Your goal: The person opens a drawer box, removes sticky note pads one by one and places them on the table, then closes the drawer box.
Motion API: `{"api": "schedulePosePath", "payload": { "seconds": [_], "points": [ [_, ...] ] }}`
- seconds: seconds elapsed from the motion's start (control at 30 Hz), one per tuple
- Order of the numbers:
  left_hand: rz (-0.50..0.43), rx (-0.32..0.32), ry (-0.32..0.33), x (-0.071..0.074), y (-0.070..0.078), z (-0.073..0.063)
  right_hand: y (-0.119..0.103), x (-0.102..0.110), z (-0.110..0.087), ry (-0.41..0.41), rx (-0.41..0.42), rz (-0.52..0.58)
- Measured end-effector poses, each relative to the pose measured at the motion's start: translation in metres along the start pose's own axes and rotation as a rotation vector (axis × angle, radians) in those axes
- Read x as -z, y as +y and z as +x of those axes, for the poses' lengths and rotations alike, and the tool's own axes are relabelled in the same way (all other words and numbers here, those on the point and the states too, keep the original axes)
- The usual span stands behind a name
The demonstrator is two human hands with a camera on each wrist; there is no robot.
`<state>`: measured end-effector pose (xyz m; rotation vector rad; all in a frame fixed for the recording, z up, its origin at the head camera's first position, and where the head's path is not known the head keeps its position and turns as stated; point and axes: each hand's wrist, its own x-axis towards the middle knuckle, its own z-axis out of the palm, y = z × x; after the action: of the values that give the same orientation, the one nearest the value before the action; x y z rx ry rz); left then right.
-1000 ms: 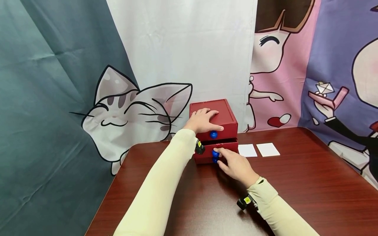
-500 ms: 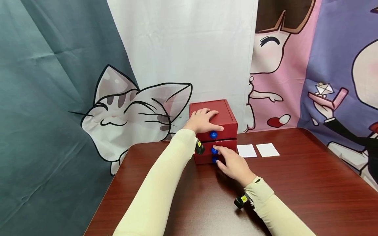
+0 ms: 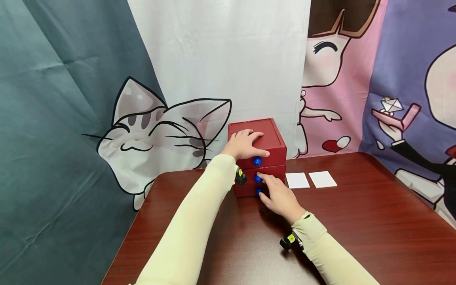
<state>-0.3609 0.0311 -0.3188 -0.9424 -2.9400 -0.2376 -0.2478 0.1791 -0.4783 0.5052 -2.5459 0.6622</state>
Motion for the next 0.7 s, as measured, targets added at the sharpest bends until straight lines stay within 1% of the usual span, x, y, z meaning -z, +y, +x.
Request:
{"api": "schedulePosePath", "payload": {
  "seconds": [0.17,0.4,0.57,0.7],
  "points": [
    [0.004,0.000,-0.008,0.0004,0.0002,0.0005,-0.0009,-0.0013,0.0006,0.003,-0.011,0.014],
    [0.004,0.006,-0.013,0.0000,-0.0010,-0.0001,-0.0030,-0.0052,0.0026,-0.007,-0.047,0.073],
    [0.006,0.013,-0.023,0.0003,-0.0007,-0.0006,-0.0029,-0.0084,0.0036,-0.001,-0.044,0.121],
    [0.013,0.010,-0.028,0.0012,0.0003,0.0002,-0.0031,-0.0099,0.0046,0.028,-0.025,0.140]
  ]
}}
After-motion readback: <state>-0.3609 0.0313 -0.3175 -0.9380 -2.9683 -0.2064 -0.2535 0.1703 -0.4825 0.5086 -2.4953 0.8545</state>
